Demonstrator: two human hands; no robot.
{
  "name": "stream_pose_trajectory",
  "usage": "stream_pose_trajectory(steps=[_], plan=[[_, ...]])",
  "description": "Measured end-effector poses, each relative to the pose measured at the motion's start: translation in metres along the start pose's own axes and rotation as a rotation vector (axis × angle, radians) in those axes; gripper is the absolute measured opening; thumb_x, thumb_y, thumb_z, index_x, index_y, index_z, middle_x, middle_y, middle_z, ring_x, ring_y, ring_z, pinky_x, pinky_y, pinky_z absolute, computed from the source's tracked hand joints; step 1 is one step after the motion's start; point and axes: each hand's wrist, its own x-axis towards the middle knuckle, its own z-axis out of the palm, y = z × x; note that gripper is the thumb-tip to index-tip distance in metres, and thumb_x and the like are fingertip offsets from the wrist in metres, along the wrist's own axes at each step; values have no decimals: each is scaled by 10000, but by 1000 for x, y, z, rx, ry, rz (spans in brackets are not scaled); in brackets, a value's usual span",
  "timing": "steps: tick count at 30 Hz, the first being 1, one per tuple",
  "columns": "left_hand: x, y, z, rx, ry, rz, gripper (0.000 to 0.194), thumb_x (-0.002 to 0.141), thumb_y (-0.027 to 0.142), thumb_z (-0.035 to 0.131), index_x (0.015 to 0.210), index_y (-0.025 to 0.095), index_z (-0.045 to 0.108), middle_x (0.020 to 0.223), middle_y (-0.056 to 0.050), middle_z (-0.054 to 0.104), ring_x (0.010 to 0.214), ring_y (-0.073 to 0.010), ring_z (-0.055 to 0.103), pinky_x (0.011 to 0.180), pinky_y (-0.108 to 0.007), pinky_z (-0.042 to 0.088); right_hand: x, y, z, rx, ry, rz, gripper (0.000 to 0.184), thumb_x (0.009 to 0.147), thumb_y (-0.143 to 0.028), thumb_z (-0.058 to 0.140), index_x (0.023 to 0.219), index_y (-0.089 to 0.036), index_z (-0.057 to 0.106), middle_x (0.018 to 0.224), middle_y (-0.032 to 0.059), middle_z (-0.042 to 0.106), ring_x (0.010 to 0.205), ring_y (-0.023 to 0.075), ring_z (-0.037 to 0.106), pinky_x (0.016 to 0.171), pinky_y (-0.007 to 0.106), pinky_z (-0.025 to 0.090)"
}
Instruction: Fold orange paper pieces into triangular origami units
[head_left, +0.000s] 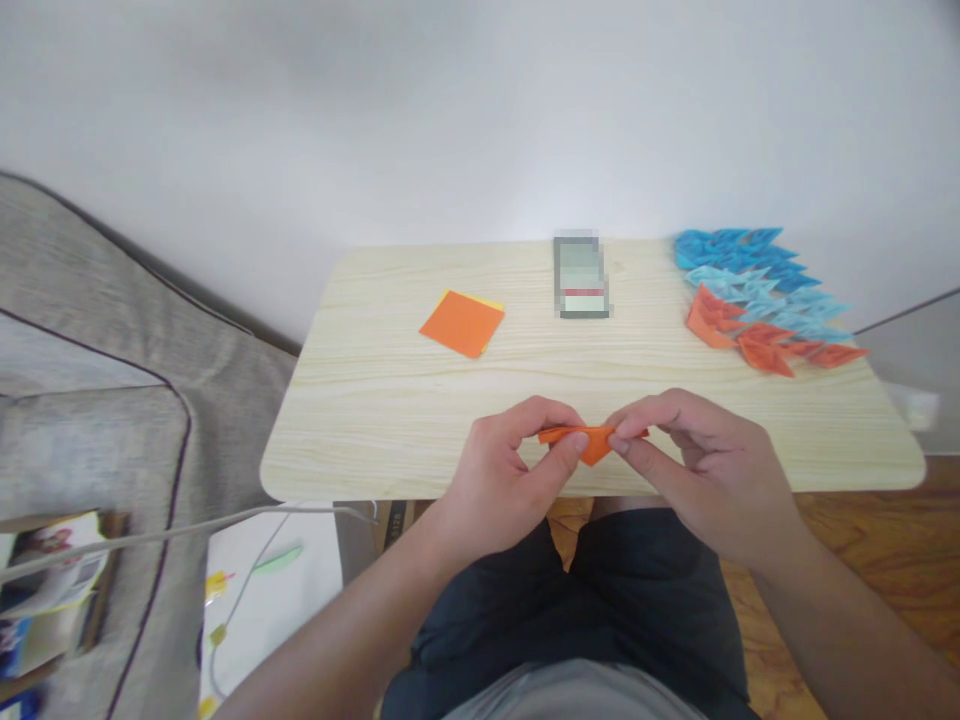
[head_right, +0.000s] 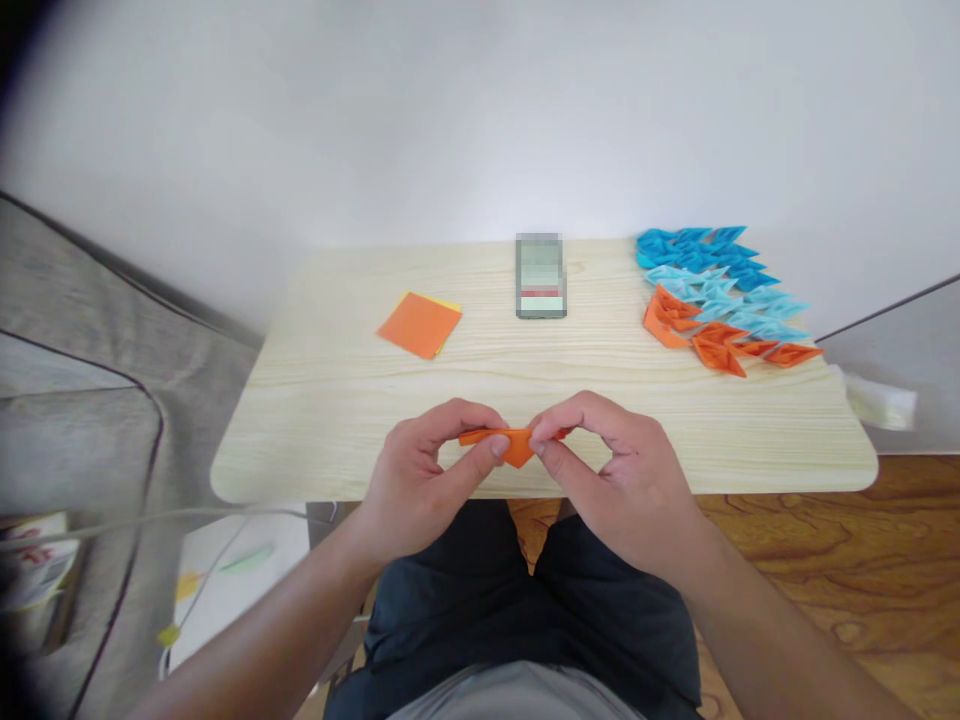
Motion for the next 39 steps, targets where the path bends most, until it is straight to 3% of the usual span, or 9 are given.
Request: stream_pose_trajectory(steps=[5, 9, 14, 23, 30, 39], plan=[[43, 27, -16, 99, 105, 216, 66, 949, 215, 686, 1002, 189, 716, 913, -19, 755, 836, -140, 688, 780, -262, 535, 39, -26, -15, 70, 119, -56, 265, 905, -351, 778, 1146, -265, 713, 1061, 48, 782, 936, 216, 752, 837, 343, 610], [81, 54, -31, 213, 193, 427, 72, 946, 203, 683, 1008, 194, 720, 943, -32, 774, 858, -156, 701, 816, -287, 541, 75, -52, -34, 17, 247, -147, 148, 920, -398, 760, 959, -259, 788, 847, 29, 785, 749, 176, 727, 640, 276, 586], [117, 78, -47, 223, 262, 531, 78, 934, 189, 706, 1012, 196, 713, 907, -9, 764, 802, -126, 685, 779, -254, 531, 106, -77, -51, 41, 345, -206, 130, 876, -338, 809, 975, -253, 810, 798, 18, 791, 706, 174, 738, 623, 268, 615], [162, 87, -58, 140, 319, 557, 94, 910, 155, 736, 991, 196, 711, 898, 7, 738, 824, -113, 667, 771, -248, 505, 151, -87, -67, 38, 504, -268, 65, 818, -307, 858, 870, -290, 824, 847, 1, 814, 739, 164, 757, 708, 246, 631], [169, 82, -67, 63, 330, 524, 94, 920, 145, 725, 987, 208, 702, 900, 15, 715, 830, -108, 644, 769, -243, 487, 164, -81, -81, -40, 340, -318, 182, 862, -345, 825, 1042, -325, 812, 961, 13, 828, 843, 205, 793, 804, 304, 642], [164, 81, -62, -125, 243, 419, 40, 954, 203, 706, 974, 237, 699, 868, 25, 699, 820, -113, 622, 756, -249, 474, 159, -81, -82, 65, 306, -375, 140, 863, -269, 817, 998, -304, 802, 947, 14, 818, 834, 185, 780, 776, 274, 627]])
